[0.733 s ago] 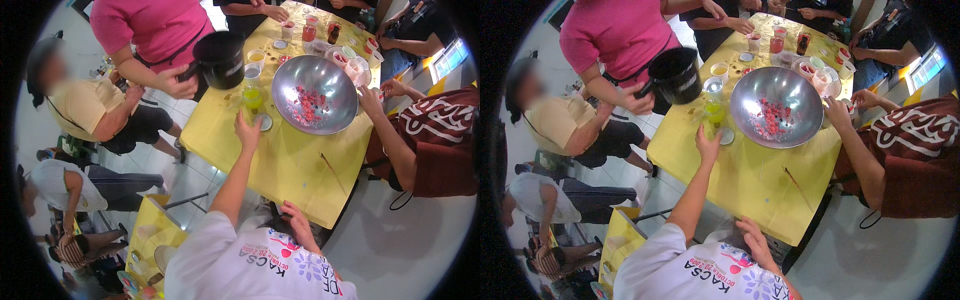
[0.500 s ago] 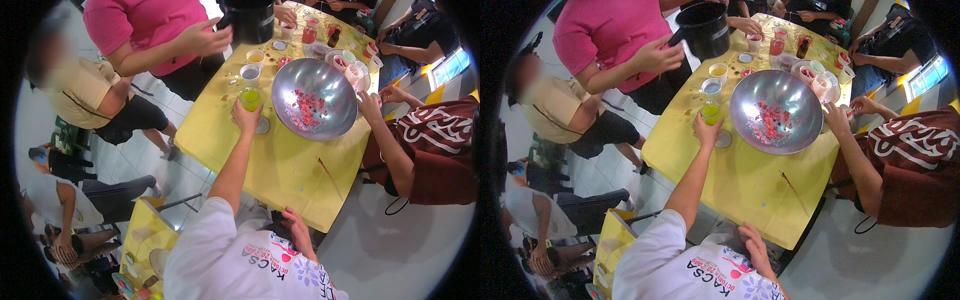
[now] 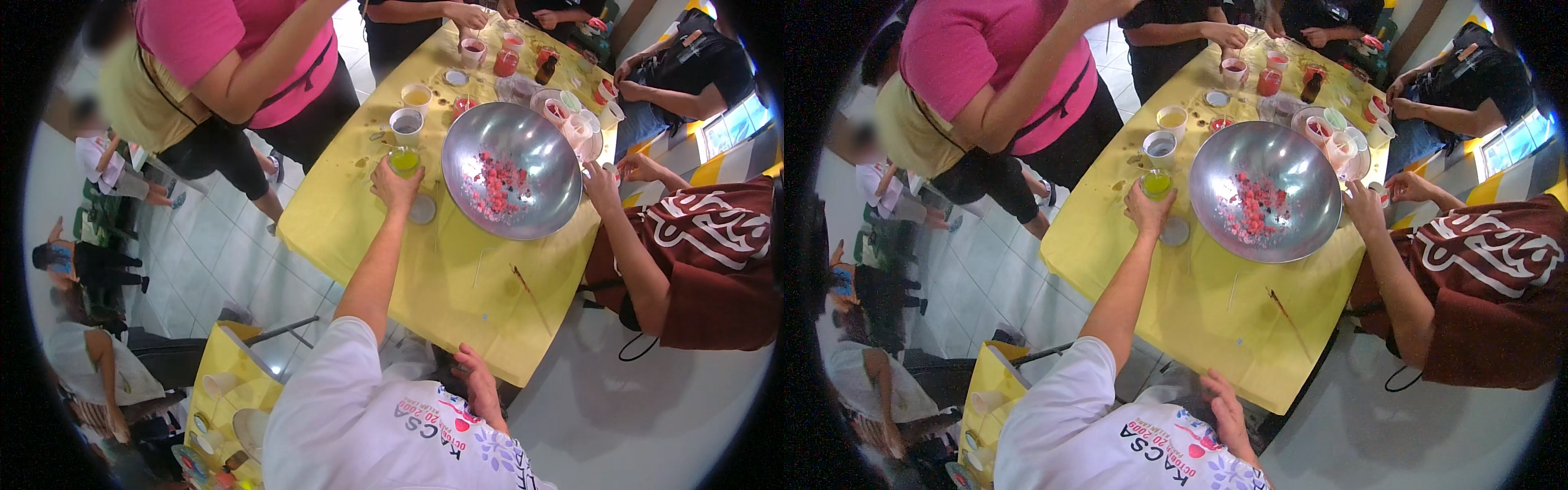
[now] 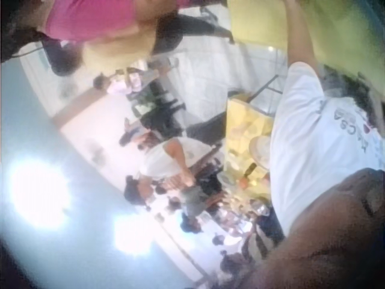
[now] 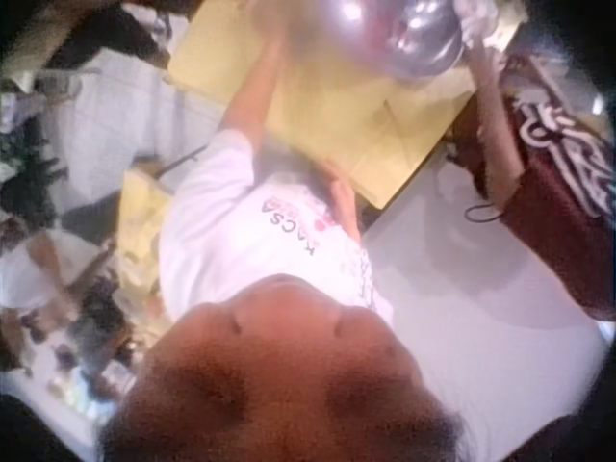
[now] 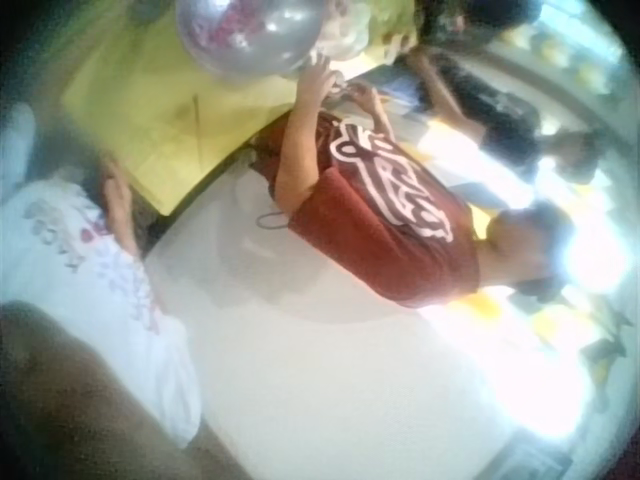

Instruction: The person assembles candles by placing wicks into small containers filled with colored wax. They use a thin stick to adjust the wick position and ensure it is centered within the container. The person handles multiple containers and wicks, working at a table with other people.

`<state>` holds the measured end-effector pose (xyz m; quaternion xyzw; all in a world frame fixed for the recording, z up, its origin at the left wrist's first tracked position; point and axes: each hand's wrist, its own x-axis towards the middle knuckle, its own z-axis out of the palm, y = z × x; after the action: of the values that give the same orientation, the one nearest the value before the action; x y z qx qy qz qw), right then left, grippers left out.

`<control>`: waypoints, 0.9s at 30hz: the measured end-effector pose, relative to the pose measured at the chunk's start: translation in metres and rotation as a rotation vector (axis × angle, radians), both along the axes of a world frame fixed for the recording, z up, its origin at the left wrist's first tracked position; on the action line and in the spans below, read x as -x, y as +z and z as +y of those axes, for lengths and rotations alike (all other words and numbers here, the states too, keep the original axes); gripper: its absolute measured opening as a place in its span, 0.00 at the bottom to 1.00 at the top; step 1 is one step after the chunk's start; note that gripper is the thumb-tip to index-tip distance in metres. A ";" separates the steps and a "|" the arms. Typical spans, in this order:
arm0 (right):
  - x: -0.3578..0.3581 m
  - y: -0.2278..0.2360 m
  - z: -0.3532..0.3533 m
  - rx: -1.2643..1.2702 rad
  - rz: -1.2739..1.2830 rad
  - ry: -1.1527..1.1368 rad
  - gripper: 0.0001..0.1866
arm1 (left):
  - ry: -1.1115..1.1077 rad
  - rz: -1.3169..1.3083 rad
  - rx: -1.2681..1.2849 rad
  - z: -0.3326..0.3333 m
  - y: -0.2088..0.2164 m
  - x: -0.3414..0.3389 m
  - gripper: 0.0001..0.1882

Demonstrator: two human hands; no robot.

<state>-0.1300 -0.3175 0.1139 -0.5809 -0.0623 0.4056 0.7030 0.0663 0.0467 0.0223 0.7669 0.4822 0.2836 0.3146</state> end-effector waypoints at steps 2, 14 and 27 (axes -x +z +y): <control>-0.001 0.002 0.003 -0.011 0.017 -0.017 0.27 | -0.012 0.000 -0.011 0.001 -0.001 -0.001 0.42; -0.006 0.000 0.001 0.010 0.006 0.064 0.27 | -0.086 -0.163 -0.259 0.000 0.012 0.028 0.42; -0.026 -0.005 -0.041 -0.085 -0.034 0.527 0.30 | -0.029 -0.339 -0.245 -0.078 0.070 0.174 0.37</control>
<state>-0.1042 -0.3581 0.1089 -0.5214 -0.2404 0.5618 0.5956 -0.1072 -0.0310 0.0927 0.7475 0.3732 0.4604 0.2999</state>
